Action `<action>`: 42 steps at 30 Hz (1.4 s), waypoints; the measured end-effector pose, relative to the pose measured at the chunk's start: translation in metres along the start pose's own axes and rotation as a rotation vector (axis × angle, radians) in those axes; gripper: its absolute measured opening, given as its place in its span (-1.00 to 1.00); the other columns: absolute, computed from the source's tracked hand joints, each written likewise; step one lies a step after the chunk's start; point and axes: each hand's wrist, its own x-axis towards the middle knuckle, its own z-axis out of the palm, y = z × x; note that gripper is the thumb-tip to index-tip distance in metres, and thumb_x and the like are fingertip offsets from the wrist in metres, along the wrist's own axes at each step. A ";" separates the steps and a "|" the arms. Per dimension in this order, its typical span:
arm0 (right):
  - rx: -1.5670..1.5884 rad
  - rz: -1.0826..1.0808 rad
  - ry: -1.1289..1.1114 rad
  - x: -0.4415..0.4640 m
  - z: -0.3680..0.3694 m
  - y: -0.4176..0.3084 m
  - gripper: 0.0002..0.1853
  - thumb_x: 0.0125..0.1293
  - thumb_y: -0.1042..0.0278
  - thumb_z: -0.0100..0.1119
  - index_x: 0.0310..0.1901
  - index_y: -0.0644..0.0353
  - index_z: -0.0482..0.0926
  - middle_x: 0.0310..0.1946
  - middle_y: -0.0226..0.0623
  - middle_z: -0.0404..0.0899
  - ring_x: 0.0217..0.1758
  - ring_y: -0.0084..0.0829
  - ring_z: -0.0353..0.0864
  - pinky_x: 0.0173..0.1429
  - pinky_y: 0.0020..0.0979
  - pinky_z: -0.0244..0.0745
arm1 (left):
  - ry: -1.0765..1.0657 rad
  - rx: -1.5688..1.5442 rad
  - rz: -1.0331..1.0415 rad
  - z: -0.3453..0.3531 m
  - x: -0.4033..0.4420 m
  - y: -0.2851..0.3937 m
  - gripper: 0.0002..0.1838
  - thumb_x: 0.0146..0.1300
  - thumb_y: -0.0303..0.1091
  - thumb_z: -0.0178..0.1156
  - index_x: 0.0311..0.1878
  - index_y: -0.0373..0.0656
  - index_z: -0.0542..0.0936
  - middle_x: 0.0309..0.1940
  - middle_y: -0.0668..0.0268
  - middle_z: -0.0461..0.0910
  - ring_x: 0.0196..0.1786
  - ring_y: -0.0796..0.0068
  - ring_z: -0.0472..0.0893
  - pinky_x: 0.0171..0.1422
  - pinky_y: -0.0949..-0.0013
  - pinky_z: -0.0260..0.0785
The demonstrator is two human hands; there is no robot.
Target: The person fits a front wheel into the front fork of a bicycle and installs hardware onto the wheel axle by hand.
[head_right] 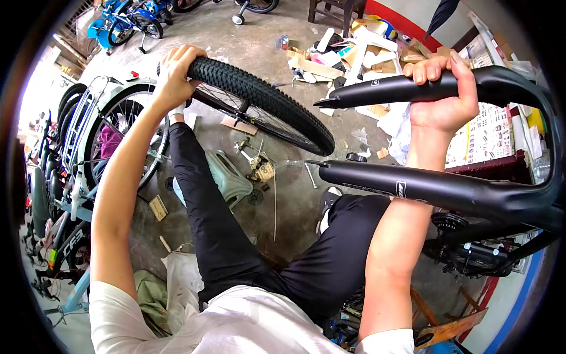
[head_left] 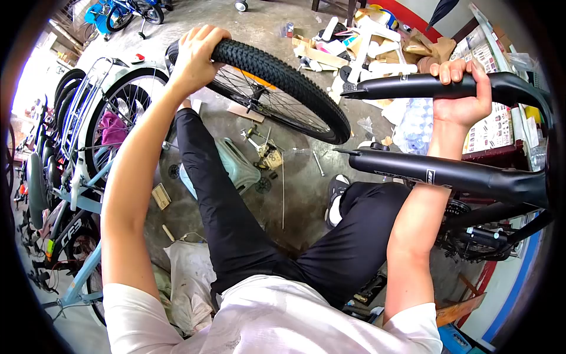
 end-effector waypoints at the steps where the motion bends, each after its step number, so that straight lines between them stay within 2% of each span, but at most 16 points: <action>1: -0.001 0.000 -0.006 0.001 -0.001 0.003 -0.85 0.25 0.26 0.09 -0.43 0.07 0.43 -0.59 -0.36 0.36 -0.51 -0.39 0.34 -0.13 -0.19 0.28 | -0.002 -0.001 0.000 -0.002 -0.003 0.004 -0.50 -0.14 -0.53 0.42 -0.04 -0.02 0.56 -0.13 0.30 0.56 0.08 0.10 0.52 0.27 0.06 0.26; 4: -0.021 0.002 0.112 0.004 -0.008 0.016 -0.72 0.28 0.21 0.09 -0.55 0.12 0.41 -0.63 -0.32 0.36 -0.53 -0.35 0.40 -0.14 -0.16 0.39 | -0.001 0.005 -0.004 -0.003 -0.009 0.018 -0.44 -0.24 -0.60 0.35 -0.04 -0.01 0.56 -0.12 0.29 0.56 0.07 0.09 0.50 0.24 0.07 0.26; 11: 0.010 -0.054 0.181 -0.003 -0.021 0.071 -0.89 0.29 0.38 0.12 -0.33 0.12 0.39 -0.63 -0.30 0.38 -0.58 -0.38 0.38 -0.38 -0.23 0.42 | 0.046 0.060 0.017 0.016 0.020 0.067 -0.50 -0.12 -0.60 0.30 -0.03 -0.02 0.55 -0.12 0.29 0.53 0.10 0.12 0.50 0.33 0.07 0.21; 15: -0.063 -0.044 0.286 -0.001 -0.023 0.090 -0.87 0.32 0.36 0.11 -0.33 0.14 0.38 -0.63 -0.30 0.34 -0.60 -0.36 0.35 -0.31 -0.20 0.41 | 0.029 0.106 -0.042 0.034 0.046 0.111 -0.54 -0.04 -0.62 0.21 -0.01 -0.01 0.57 -0.11 0.27 0.54 0.11 0.14 0.50 0.36 0.03 0.16; 17: -0.016 -0.068 0.294 0.000 -0.024 0.093 -0.86 0.28 0.44 0.17 -0.24 0.17 0.38 -0.65 -0.29 0.37 -0.61 -0.39 0.39 -0.44 -0.26 0.44 | -0.033 0.129 -0.072 0.036 0.055 0.136 -0.54 0.01 -0.60 0.21 0.04 -0.01 0.56 -0.09 0.27 0.54 0.12 0.17 0.49 0.36 -0.02 0.14; 20: -0.017 -0.095 0.339 0.002 -0.027 0.098 -0.86 0.28 0.51 0.17 -0.25 0.21 0.37 -0.66 -0.27 0.38 -0.65 -0.38 0.41 -0.48 -0.26 0.46 | -0.040 0.193 -0.037 0.047 0.062 0.162 -0.63 0.11 -0.45 0.26 0.03 0.01 0.56 -0.04 0.23 0.52 0.14 0.17 0.49 0.36 -0.23 0.11; 23: 0.006 -0.117 0.335 0.006 -0.037 0.107 -0.86 0.28 0.51 0.17 -0.26 0.24 0.37 -0.66 -0.25 0.38 -0.66 -0.37 0.41 -0.50 -0.26 0.49 | 0.005 0.099 0.040 0.049 0.066 0.181 -0.52 0.11 -0.44 0.26 0.16 0.02 0.54 -0.02 0.25 0.52 0.15 0.21 0.47 0.39 -0.30 0.06; 24: -0.005 -0.130 0.322 0.006 -0.037 0.108 -0.85 0.29 0.51 0.18 -0.26 0.26 0.37 -0.66 -0.23 0.39 -0.67 -0.37 0.41 -0.51 -0.27 0.49 | -0.035 0.092 0.084 0.048 0.068 0.183 -0.42 0.10 -0.24 0.35 0.25 0.01 0.51 0.05 0.22 0.51 0.20 0.19 0.46 0.43 -0.33 0.01; 25: -0.012 -0.119 0.317 0.006 -0.037 0.108 -0.85 0.30 0.50 0.17 -0.26 0.27 0.37 -0.66 -0.22 0.39 -0.67 -0.35 0.42 -0.50 -0.27 0.49 | -0.038 0.090 0.088 0.046 0.068 0.186 -0.42 0.10 -0.24 0.35 0.25 0.01 0.51 0.05 0.22 0.51 0.20 0.19 0.46 0.43 -0.33 0.01; 27: -0.044 -0.128 0.331 0.005 -0.035 0.109 -0.86 0.31 0.49 0.16 -0.25 0.28 0.37 -0.66 -0.21 0.40 -0.67 -0.34 0.43 -0.48 -0.26 0.50 | 0.016 -0.279 0.208 0.040 0.070 0.190 -0.24 0.00 0.04 0.44 0.28 -0.01 0.49 0.13 0.20 0.49 0.28 0.15 0.43 0.45 -0.35 -0.03; 28: -0.050 -0.129 0.321 0.005 -0.036 0.109 -0.86 0.32 0.48 0.15 -0.24 0.29 0.37 -0.66 -0.21 0.40 -0.67 -0.33 0.44 -0.47 -0.26 0.51 | 0.018 -0.322 0.233 0.039 0.070 0.192 -0.06 -0.16 0.30 0.46 0.27 -0.05 0.49 0.16 0.19 0.49 0.31 0.12 0.41 0.46 -0.36 -0.05; 32: -0.072 -0.106 0.327 0.005 -0.033 0.105 -0.87 0.33 0.48 0.15 -0.24 0.27 0.38 -0.65 -0.22 0.41 -0.66 -0.34 0.45 -0.45 -0.27 0.51 | -0.026 -0.270 0.236 0.035 0.067 0.198 0.09 -0.22 0.49 0.35 0.30 -0.11 0.43 0.18 0.20 0.49 0.37 0.13 0.37 0.48 -0.31 -0.07; 36: -0.112 -0.108 0.366 0.010 -0.045 0.111 -0.88 0.32 0.46 0.15 -0.30 0.26 0.41 -0.65 -0.26 0.46 -0.64 -0.38 0.50 -0.43 -0.32 0.51 | -0.051 -0.199 0.228 0.037 0.053 0.229 0.21 -0.28 0.45 0.38 0.41 -0.15 0.34 0.26 -0.04 0.40 0.42 -0.21 0.25 0.52 -0.40 -0.16; 38: -0.192 -0.037 0.429 0.009 -0.049 0.113 -0.80 0.31 0.38 0.19 -0.47 0.17 0.47 -0.66 -0.33 0.54 -0.62 -0.46 0.51 -0.43 -0.42 0.45 | -0.078 -0.239 0.234 0.038 0.050 0.247 0.18 -0.31 0.40 0.42 0.38 -0.16 0.37 0.29 -0.01 0.40 0.44 -0.14 0.26 0.52 -0.38 -0.14; 41: -0.290 -0.031 0.450 0.003 -0.037 0.104 -0.79 0.29 0.34 0.21 -0.48 0.15 0.48 -0.64 -0.36 0.55 -0.60 -0.50 0.54 -0.39 -0.45 0.43 | -0.072 -0.240 0.150 0.048 0.052 0.265 -0.01 -0.26 0.25 0.49 0.25 -0.14 0.46 0.25 0.16 0.47 0.41 0.15 0.34 0.55 -0.28 -0.15; 42: -0.351 -0.061 0.335 0.001 -0.048 0.111 -0.79 0.29 0.34 0.21 -0.47 0.17 0.47 -0.64 -0.34 0.56 -0.59 -0.48 0.55 -0.38 -0.44 0.45 | -0.068 -0.219 0.135 0.050 0.052 0.269 -0.07 -0.23 0.19 0.49 0.22 -0.13 0.48 0.22 0.20 0.49 0.38 0.18 0.37 0.55 -0.26 -0.14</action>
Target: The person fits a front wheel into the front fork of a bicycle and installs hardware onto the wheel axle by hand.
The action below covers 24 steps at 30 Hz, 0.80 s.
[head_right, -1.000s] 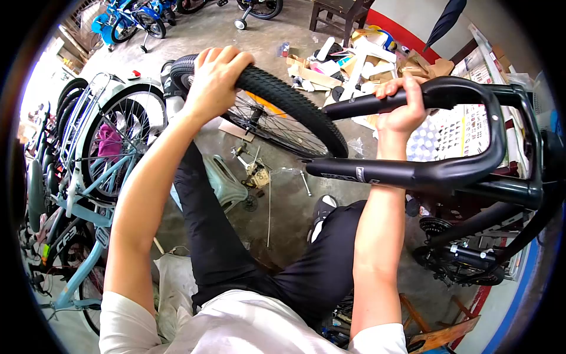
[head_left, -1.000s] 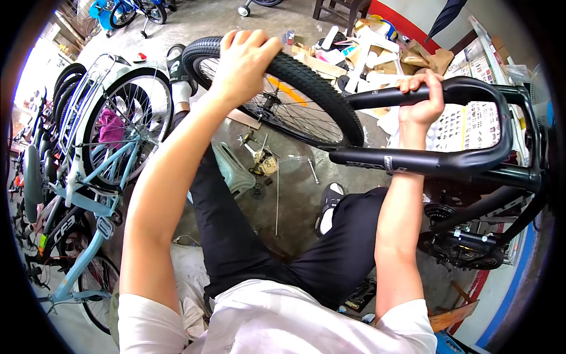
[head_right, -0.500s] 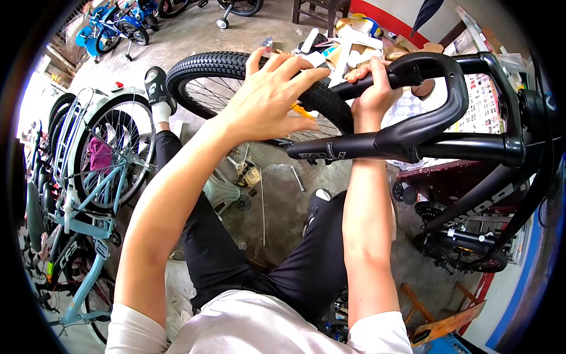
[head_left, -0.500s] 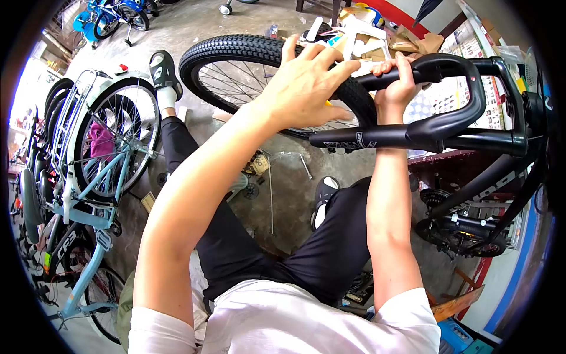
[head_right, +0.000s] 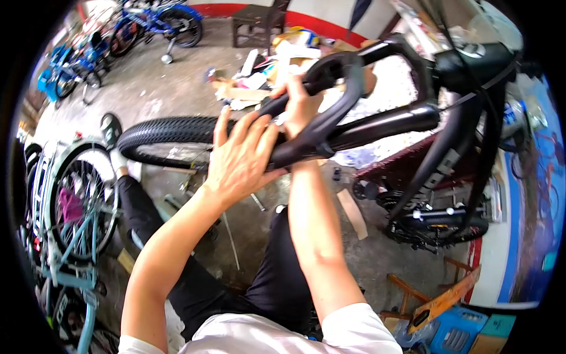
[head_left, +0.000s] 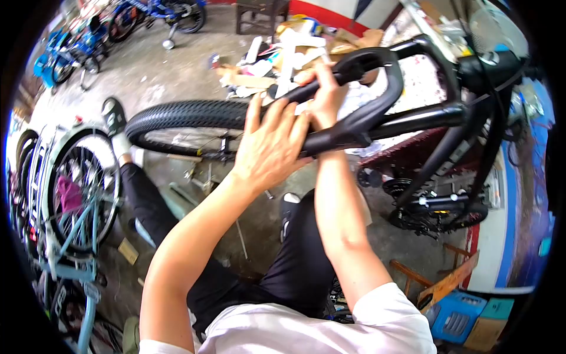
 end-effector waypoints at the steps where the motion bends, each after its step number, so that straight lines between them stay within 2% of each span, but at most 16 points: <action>1: 0.098 0.079 0.053 -0.003 0.007 -0.011 -0.81 0.28 0.35 0.21 -0.45 0.18 0.47 -0.64 -0.32 0.56 -0.57 -0.47 0.56 -0.36 -0.43 0.47 | 0.001 0.022 -0.019 0.002 0.000 0.002 -0.14 -0.19 0.14 0.50 0.18 -0.12 0.50 0.20 0.23 0.51 0.35 0.22 0.39 0.55 -0.24 -0.13; 3: 0.003 0.103 -0.003 -0.009 0.008 -0.025 -0.81 0.29 0.44 0.22 -0.43 0.20 0.42 -0.61 -0.33 0.52 -0.55 -0.45 0.56 -0.32 -0.40 0.51 | -0.004 0.049 0.013 0.002 0.000 0.001 -0.24 -0.16 0.05 0.50 0.13 -0.11 0.53 0.16 0.28 0.53 0.30 0.26 0.43 0.57 -0.16 -0.10; 5: 0.092 0.101 0.004 -0.008 0.009 -0.021 -0.80 0.29 0.44 0.21 -0.46 0.20 0.42 -0.62 -0.33 0.50 -0.55 -0.44 0.55 -0.29 -0.38 0.51 | 0.044 -0.021 0.047 0.008 -0.001 -0.002 -0.34 -0.15 -0.06 0.48 0.06 -0.10 0.55 0.14 0.34 0.55 0.29 0.30 0.44 0.54 0.00 0.00; 8: 0.049 0.107 -0.036 -0.007 0.005 -0.021 -0.79 0.29 0.43 0.21 -0.46 0.19 0.43 -0.61 -0.34 0.49 -0.52 -0.43 0.55 -0.21 -0.36 0.52 | 0.099 -0.098 0.065 0.014 0.000 -0.003 -0.39 -0.21 -0.15 0.45 0.01 -0.09 0.55 0.09 0.37 0.57 0.26 0.31 0.47 0.48 0.08 0.07; 12: -0.006 0.112 -0.078 -0.010 0.003 -0.033 -0.83 0.30 0.41 0.23 -0.41 0.18 0.46 -0.57 -0.33 0.54 -0.46 -0.44 0.59 -0.20 -0.38 0.52 | 0.133 -0.106 0.070 0.017 -0.002 -0.002 -0.38 -0.26 -0.16 0.46 -0.02 -0.08 0.55 0.08 0.37 0.58 0.26 0.33 0.47 0.45 0.11 0.09; 13: 0.013 0.171 -0.157 -0.007 -0.004 -0.032 -0.88 0.29 0.42 0.24 -0.37 0.19 0.50 -0.50 -0.29 0.60 -0.34 -0.42 0.65 -0.06 -0.39 0.53 | 0.139 -0.110 0.075 0.019 -0.003 -0.003 -0.38 -0.26 -0.16 0.46 -0.02 -0.08 0.55 0.08 0.37 0.58 0.26 0.33 0.47 0.45 0.11 0.09; 15: -0.114 -0.017 -0.315 0.003 -0.022 -0.037 -0.94 0.28 0.44 0.24 -0.27 0.19 0.57 -0.37 -0.26 0.65 -0.19 -0.38 0.67 0.12 -0.36 0.50 | 0.176 -0.110 0.073 0.023 -0.005 -0.003 -0.38 -0.28 -0.16 0.46 -0.03 -0.07 0.56 0.07 0.38 0.59 0.25 0.34 0.48 0.45 0.11 0.09; 16: 0.109 0.081 -0.171 -0.002 -0.034 -0.045 -0.81 0.24 0.51 0.22 -0.10 0.21 0.60 -0.20 -0.24 0.68 -0.04 -0.32 0.67 0.25 -0.32 0.46 | 0.186 -0.118 0.064 0.023 -0.005 -0.002 -0.38 -0.30 -0.17 0.47 -0.04 -0.06 0.56 0.07 0.39 0.59 0.24 0.35 0.49 0.44 0.12 0.10; 17: -0.535 -0.042 -0.108 0.005 -0.054 -0.060 -0.66 0.29 0.33 0.21 0.09 0.17 0.52 -0.04 -0.24 0.63 0.10 -0.34 0.59 0.31 -0.30 0.41 | 0.192 -0.124 0.060 0.022 -0.005 -0.002 -0.39 -0.31 -0.17 0.48 -0.06 -0.06 0.57 0.07 0.39 0.60 0.23 0.36 0.50 0.43 0.14 0.11; 19: -0.237 -0.149 -0.151 0.012 -0.084 -0.093 -0.24 0.25 -0.19 0.15 0.35 0.17 0.37 0.28 -0.16 0.44 0.41 -0.25 0.34 0.49 -0.18 0.21 | 0.200 -0.129 0.064 0.022 -0.004 -0.004 -0.38 -0.32 -0.18 0.48 -0.06 -0.06 0.57 0.06 0.39 0.60 0.23 0.37 0.50 0.42 0.14 0.11; 20: 0.705 -0.114 -0.256 0.010 -0.089 -0.110 0.03 0.16 -0.52 0.11 0.43 0.20 0.29 0.43 -0.07 0.32 0.58 -0.13 0.17 0.60 -0.07 0.06 | 0.208 -0.130 0.070 0.023 -0.006 -0.005 -0.38 -0.32 -0.18 0.48 -0.06 -0.06 0.57 0.06 0.39 0.60 0.23 0.37 0.50 0.42 0.14 0.11; 21: 0.689 -0.139 -0.319 0.013 -0.092 -0.131 0.14 0.05 -0.56 0.19 0.43 0.30 0.27 0.41 0.05 0.32 0.55 -0.10 0.21 0.63 -0.10 -0.03 | 0.216 -0.135 0.073 0.024 -0.007 -0.006 -0.38 -0.33 -0.18 0.48 -0.06 -0.06 0.57 0.06 0.39 0.60 0.23 0.37 0.50 0.42 0.14 0.11; 23: 0.531 -0.310 -0.428 0.013 -0.055 -0.176 0.00 0.15 -0.33 0.25 0.37 0.42 0.29 0.31 0.14 0.42 0.46 -0.07 0.33 0.62 -0.10 -0.03 | 0.231 -0.139 0.065 0.025 -0.003 -0.005 -0.38 -0.34 -0.18 0.48 -0.06 -0.06 0.57 0.06 0.39 0.60 0.23 0.37 0.50 0.41 0.14 0.11; 24: 0.333 -0.342 -0.309 0.014 -0.041 -0.192 -0.06 0.18 -0.25 0.27 0.34 0.46 0.30 0.23 0.12 0.49 0.41 -0.07 0.38 0.60 -0.10 -0.01 | 0.213 -0.129 0.057 0.022 -0.003 -0.003 -0.38 -0.34 -0.18 0.48 -0.07 -0.06 0.57 0.06 0.40 0.60 0.23 0.37 0.50 0.41 0.14 0.12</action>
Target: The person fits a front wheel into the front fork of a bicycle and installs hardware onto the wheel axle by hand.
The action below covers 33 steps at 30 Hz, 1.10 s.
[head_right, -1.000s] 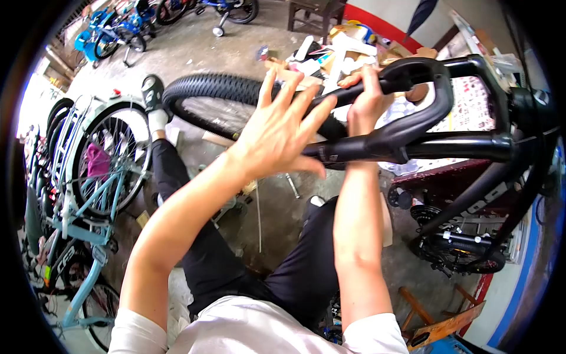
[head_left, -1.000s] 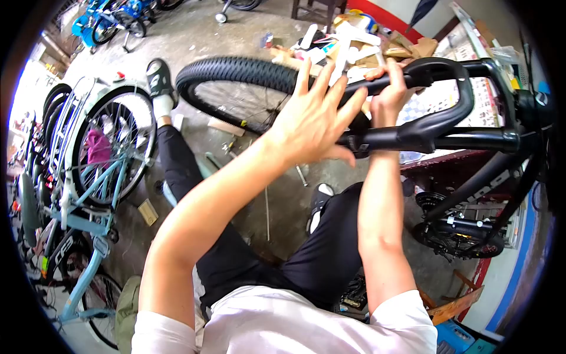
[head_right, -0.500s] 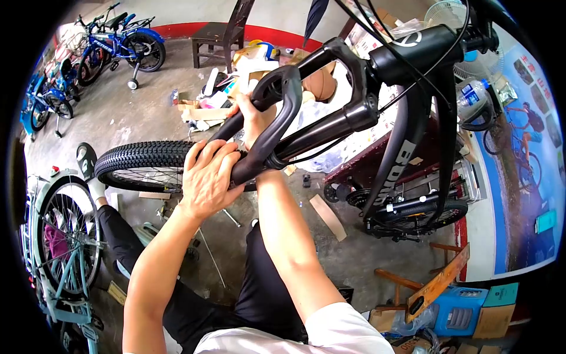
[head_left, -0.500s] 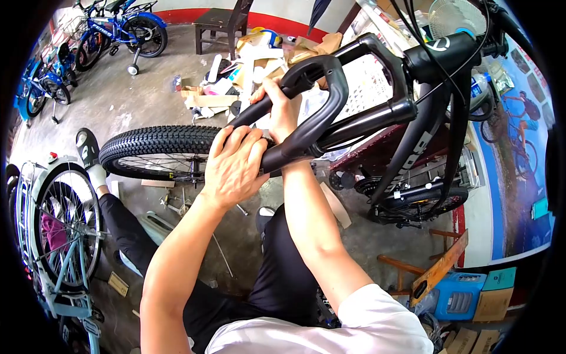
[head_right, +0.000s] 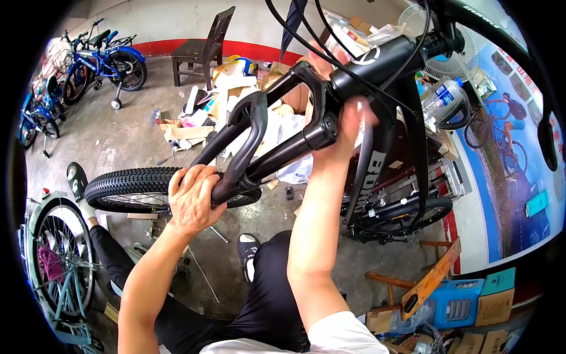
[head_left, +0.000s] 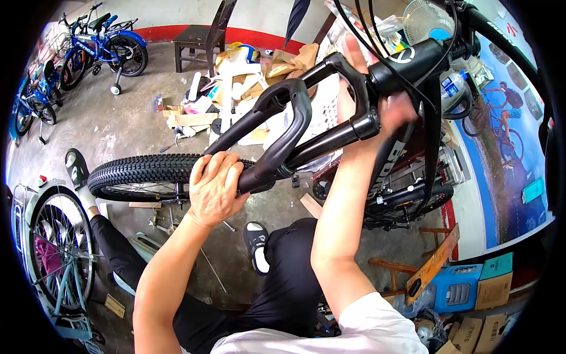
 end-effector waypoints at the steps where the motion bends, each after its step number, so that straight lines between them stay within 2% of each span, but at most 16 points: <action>1: -0.218 -0.017 0.084 0.008 0.006 -0.003 -0.11 0.20 -0.17 0.28 0.30 0.49 0.31 0.15 0.10 0.56 0.36 -0.08 0.42 0.58 -0.10 0.00 | -0.020 0.010 -0.002 -0.001 0.000 0.002 -0.38 -0.35 -0.18 0.48 -0.07 -0.05 0.57 0.05 0.40 0.60 0.23 0.37 0.50 0.41 0.14 0.12; 3: -0.042 -0.081 0.042 0.015 -0.003 0.004 -0.39 0.22 0.07 0.25 0.07 0.50 0.44 -0.11 -0.01 0.61 0.22 -0.17 0.45 0.53 -0.14 0.04 | -0.019 0.033 -0.003 -0.001 0.000 0.002 -0.39 -0.34 -0.18 0.48 -0.08 -0.06 0.57 0.04 0.40 0.60 0.22 0.37 0.51 0.40 0.15 0.12; 6: 0.085 -0.057 0.064 0.018 -0.005 0.008 -0.75 0.12 0.29 0.18 -0.32 0.34 0.50 -0.35 -0.20 0.45 0.02 -0.27 0.38 0.45 -0.16 0.06 | -0.013 0.004 0.008 0.002 -0.002 -0.001 -0.39 -0.33 -0.17 0.48 -0.07 -0.06 0.56 0.04 0.38 0.60 0.21 0.36 0.52 0.39 0.15 0.12; 9: 0.079 -0.097 0.064 0.016 -0.001 0.010 -0.75 0.11 0.31 0.16 -0.29 0.34 0.50 -0.32 -0.19 0.47 0.01 -0.26 0.40 0.42 -0.15 0.09 | -0.044 0.037 -0.002 -0.004 -0.004 0.001 -0.37 -0.32 -0.17 0.49 -0.05 -0.05 0.56 0.06 0.37 0.60 0.23 0.35 0.51 0.39 0.15 0.12; 11: 0.177 -0.047 0.138 0.010 0.007 0.010 -0.69 0.14 0.31 0.15 -0.17 0.39 0.50 -0.31 -0.19 0.49 0.03 -0.29 0.43 0.32 -0.22 0.22 | -0.093 0.029 -0.027 -0.010 -0.004 0.002 -0.33 -0.36 -0.14 0.51 -0.04 -0.05 0.57 0.08 0.39 0.59 0.25 0.36 0.50 0.40 0.15 0.12; 13: 0.484 0.028 0.332 0.019 -0.010 0.004 -0.53 -0.04 0.60 0.12 0.01 0.47 0.43 -0.02 -0.07 0.43 0.16 -0.19 0.35 0.48 -0.13 0.16 | -0.273 -0.032 0.035 -0.028 0.009 0.001 -0.16 -0.23 0.02 0.53 0.16 -0.14 0.47 0.23 0.22 0.49 0.35 0.20 0.41 0.46 0.06 0.11; 14: 0.754 0.150 0.314 0.021 -0.019 0.001 -0.54 -0.05 0.61 0.10 0.00 0.46 0.43 -0.05 -0.08 0.41 0.20 -0.19 0.32 0.49 -0.08 0.12 | -0.286 -0.152 0.090 -0.040 0.011 -0.008 -0.05 -0.16 0.06 0.51 0.29 -0.19 0.38 0.31 0.13 0.42 0.40 0.14 0.36 0.50 0.01 0.08; 15: 0.676 0.136 0.293 0.022 -0.025 0.004 -0.54 -0.01 0.59 0.11 0.01 0.44 0.42 -0.05 -0.10 0.41 0.20 -0.19 0.31 0.49 -0.06 0.10 | -0.237 -0.052 0.180 -0.047 0.020 -0.018 0.01 -0.18 0.05 0.52 0.36 -0.17 0.34 0.35 0.17 0.40 0.43 0.16 0.34 0.53 -0.02 0.05; 17: 0.520 0.106 0.257 0.025 -0.039 0.009 -0.55 0.05 0.56 0.14 0.04 0.40 0.41 -0.05 -0.16 0.42 0.21 -0.19 0.30 0.49 -0.01 0.05 | -0.146 0.130 0.057 -0.084 0.008 -0.049 0.09 -0.25 0.08 0.56 0.41 -0.08 0.32 0.38 0.25 0.38 0.44 0.17 0.33 0.53 -0.05 0.04; 19: 0.593 0.144 0.200 0.027 -0.051 0.013 -0.53 0.01 0.59 0.18 0.03 0.45 0.41 0.00 -0.07 0.40 0.19 -0.15 0.30 0.47 -0.06 0.11 | 0.002 0.248 -0.045 -0.120 -0.009 -0.102 0.15 -0.35 0.11 0.59 0.39 -0.12 0.33 0.32 0.19 0.43 0.41 0.15 0.36 0.48 -0.02 0.10; 20: 0.646 0.153 0.143 0.028 -0.055 0.018 -0.56 0.02 0.60 0.17 0.02 0.44 0.41 -0.09 -0.06 0.43 0.13 -0.14 0.33 0.45 -0.05 0.13 | -0.009 0.310 -0.142 -0.129 -0.027 -0.125 0.19 -0.36 0.14 0.60 0.40 -0.13 0.31 0.35 0.17 0.39 0.41 0.12 0.34 0.49 -0.04 0.06; 21: 0.519 0.134 0.173 0.026 -0.044 0.015 -0.59 0.03 0.59 0.16 -0.02 0.42 0.41 -0.22 -0.06 0.44 0.05 -0.14 0.35 0.46 -0.04 0.11 | -0.018 0.380 -0.183 -0.126 -0.042 -0.147 0.02 -0.31 0.17 0.60 0.25 -0.13 0.44 0.17 0.16 0.54 0.25 0.07 0.50 0.37 0.00 0.25; 23: 0.488 0.088 0.089 0.027 -0.045 0.020 -0.61 0.02 0.56 0.17 -0.05 0.41 0.42 -0.32 -0.08 0.42 0.01 -0.15 0.37 0.45 -0.05 0.09 | -0.378 0.167 -0.515 -0.132 -0.037 -0.147 -0.20 -0.23 0.23 0.56 -0.02 -0.13 0.54 -0.14 0.17 0.65 -0.01 0.07 0.65 0.12 0.05 0.45; 25: 0.448 0.064 0.102 0.022 -0.029 0.024 -0.60 -0.02 0.53 0.22 -0.09 0.41 0.43 -0.34 -0.09 0.39 -0.07 -0.23 0.38 0.39 -0.08 0.11 | -0.244 0.201 -0.399 -0.126 -0.031 -0.147 -0.30 -0.18 0.28 0.53 -0.23 -0.14 0.53 -0.36 0.19 0.64 -0.21 0.06 0.68 -0.10 0.07 0.51; 31: 0.498 0.068 0.179 0.014 -0.022 0.032 -0.59 -0.06 0.64 0.19 -0.09 0.45 0.42 -0.35 -0.11 0.38 -0.14 -0.28 0.38 0.37 -0.13 0.12 | -0.291 0.225 -0.361 -0.096 0.003 -0.132 -0.30 -0.18 0.35 0.47 -0.25 -0.11 0.57 -0.39 0.22 0.66 -0.24 0.09 0.70 -0.14 0.07 0.53; 33: 0.514 0.054 0.174 0.018 -0.031 0.038 -0.57 -0.08 0.64 0.21 -0.08 0.45 0.41 -0.33 -0.07 0.41 -0.09 -0.26 0.38 0.38 -0.13 0.11 | -0.315 0.212 -0.362 -0.089 0.012 -0.126 -0.30 -0.18 0.35 0.47 -0.26 -0.12 0.57 -0.39 0.23 0.66 -0.25 0.09 0.70 -0.15 0.06 0.53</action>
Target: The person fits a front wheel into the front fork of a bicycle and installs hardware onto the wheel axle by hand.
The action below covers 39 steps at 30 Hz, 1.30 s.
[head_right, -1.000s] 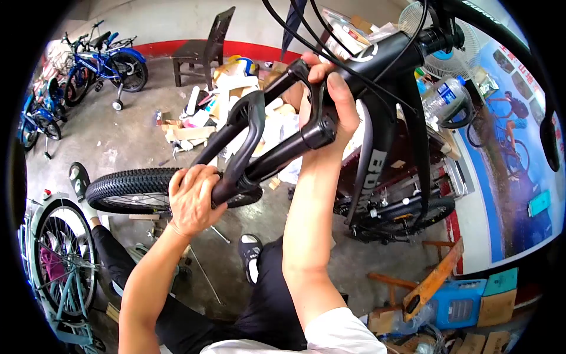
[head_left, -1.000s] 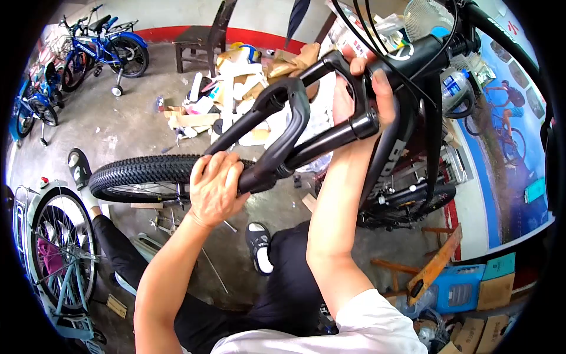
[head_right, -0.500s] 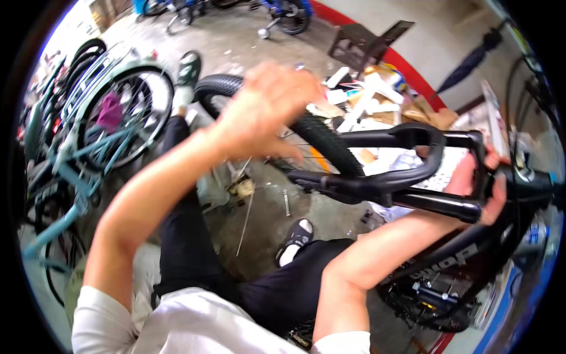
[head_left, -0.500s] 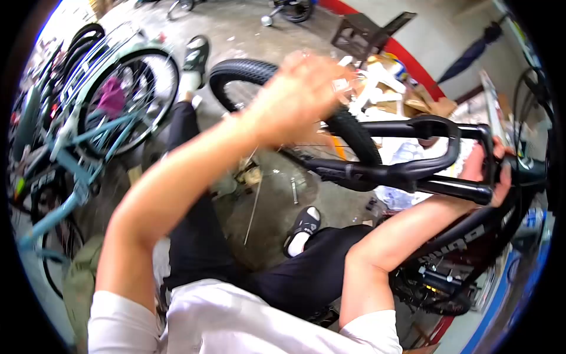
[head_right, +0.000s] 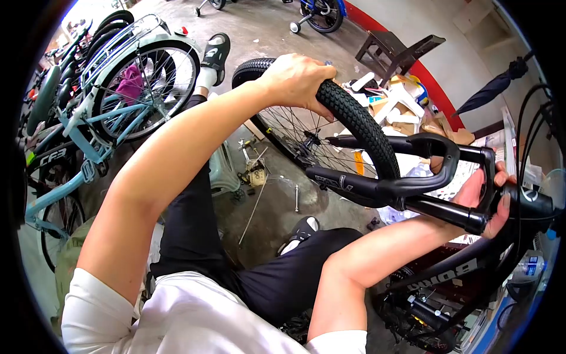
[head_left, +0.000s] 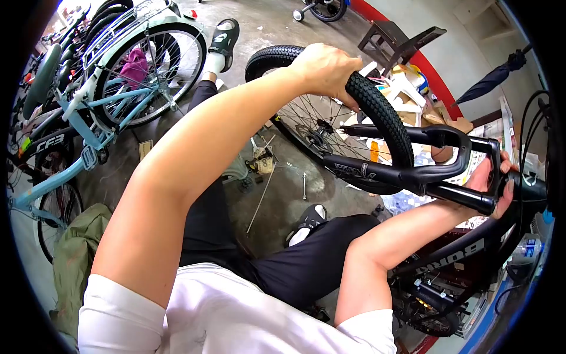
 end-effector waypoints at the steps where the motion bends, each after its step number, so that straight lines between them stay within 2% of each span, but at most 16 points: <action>1: 0.088 0.102 -0.073 0.002 -0.007 -0.001 -0.54 -0.10 0.64 0.22 -0.06 0.46 0.42 -0.29 -0.04 0.44 -0.04 -0.23 0.38 0.38 -0.09 0.10 | 0.017 0.020 0.032 0.002 0.003 0.003 -0.30 -0.18 0.34 0.47 -0.27 -0.12 0.57 -0.39 0.23 0.66 -0.25 0.09 0.70 -0.16 0.06 0.52; 3: -0.032 0.038 -0.069 0.002 -0.012 0.004 -0.52 -0.11 0.58 0.24 -0.06 0.46 0.43 -0.31 -0.05 0.43 0.03 -0.18 0.35 0.51 0.05 -0.06 | 0.030 0.045 0.075 0.004 0.008 0.010 -0.29 -0.20 0.36 0.47 -0.28 -0.13 0.57 -0.40 0.23 0.66 -0.25 0.09 0.70 -0.16 0.07 0.52; 5: -0.098 0.026 -0.092 0.001 -0.014 0.009 -0.51 -0.12 0.53 0.24 -0.06 0.46 0.42 -0.35 -0.08 0.41 0.07 -0.16 0.33 0.60 0.11 -0.25 | 0.024 0.035 0.089 0.007 0.014 0.015 -0.28 -0.20 0.36 0.46 -0.28 -0.13 0.57 -0.40 0.23 0.66 -0.25 0.08 0.69 -0.17 0.07 0.52; 11: -0.086 0.055 -0.115 -0.002 -0.020 0.020 -0.63 -0.07 0.55 0.19 -0.14 0.48 0.49 -0.32 -0.05 0.45 0.08 -0.16 0.35 0.58 0.10 -0.20 | 0.025 0.045 0.107 0.009 0.020 0.020 -0.26 -0.20 0.41 0.45 -0.28 -0.14 0.57 -0.42 0.20 0.67 -0.27 0.07 0.70 -0.20 0.07 0.52; 13: -0.049 0.056 -0.079 -0.004 -0.019 0.025 -0.61 -0.10 0.61 0.19 -0.14 0.50 0.49 -0.35 -0.02 0.44 0.02 -0.15 0.38 0.60 0.11 -0.22 | 0.008 0.041 0.094 0.006 0.021 0.023 -0.25 -0.21 0.41 0.45 -0.28 -0.14 0.57 -0.41 0.21 0.67 -0.26 0.08 0.70 -0.20 0.07 0.52; 16: -0.099 0.060 -0.174 -0.002 -0.028 0.030 -0.61 -0.09 0.58 0.19 -0.13 0.49 0.48 -0.34 -0.05 0.45 0.03 -0.15 0.38 0.60 0.11 -0.24 | 0.002 0.038 0.081 0.009 0.025 0.022 -0.26 -0.21 0.40 0.45 -0.28 -0.14 0.58 -0.40 0.22 0.68 -0.25 0.09 0.70 -0.20 0.07 0.52; 19: -0.117 0.043 -0.161 0.001 -0.033 0.032 -0.57 -0.11 0.52 0.23 -0.12 0.48 0.47 -0.35 -0.07 0.45 0.05 -0.15 0.39 0.60 0.11 -0.24 | 0.007 0.033 0.086 0.012 0.029 0.025 -0.27 -0.21 0.39 0.45 -0.27 -0.13 0.59 -0.39 0.22 0.68 -0.24 0.10 0.70 -0.19 0.07 0.51; 25: -0.251 -0.036 -0.297 0.002 -0.034 0.037 -0.59 -0.10 0.40 0.23 -0.16 0.40 0.52 -0.38 -0.12 0.47 0.04 -0.20 0.41 0.57 0.14 -0.15 | 0.008 0.039 0.094 0.017 0.035 0.029 -0.27 -0.21 0.38 0.45 -0.26 -0.14 0.60 -0.38 0.23 0.69 -0.24 0.10 0.70 -0.17 0.09 0.53; 28: -0.326 -0.071 -0.296 -0.002 -0.033 0.040 -0.56 -0.06 0.23 0.22 -0.14 0.35 0.60 -0.39 -0.22 0.55 0.06 -0.26 0.45 0.54 0.08 -0.13 | 0.011 0.042 0.092 0.019 0.035 0.032 -0.27 -0.20 0.37 0.45 -0.26 -0.14 0.60 -0.38 0.23 0.69 -0.23 0.10 0.71 -0.17 0.09 0.53; 31: -0.298 -0.085 -0.305 0.001 -0.037 0.042 -0.62 -0.07 0.33 0.20 -0.20 0.39 0.57 -0.38 -0.14 0.51 0.06 -0.20 0.41 0.56 0.13 -0.11 | 0.000 0.034 0.081 0.018 0.033 0.033 -0.27 -0.20 0.37 0.46 -0.26 -0.15 0.60 -0.38 0.22 0.69 -0.22 0.11 0.71 -0.17 0.09 0.53; 39: -0.286 -0.104 -0.229 0.007 -0.038 0.049 -0.55 -0.15 0.33 0.20 -0.18 0.45 0.58 -0.43 -0.13 0.56 0.03 -0.22 0.42 0.56 0.10 -0.13 | 0.029 0.019 0.096 0.019 0.031 0.031 -0.28 -0.20 0.34 0.47 -0.26 -0.16 0.59 -0.37 0.23 0.68 -0.23 0.11 0.71 -0.16 0.10 0.53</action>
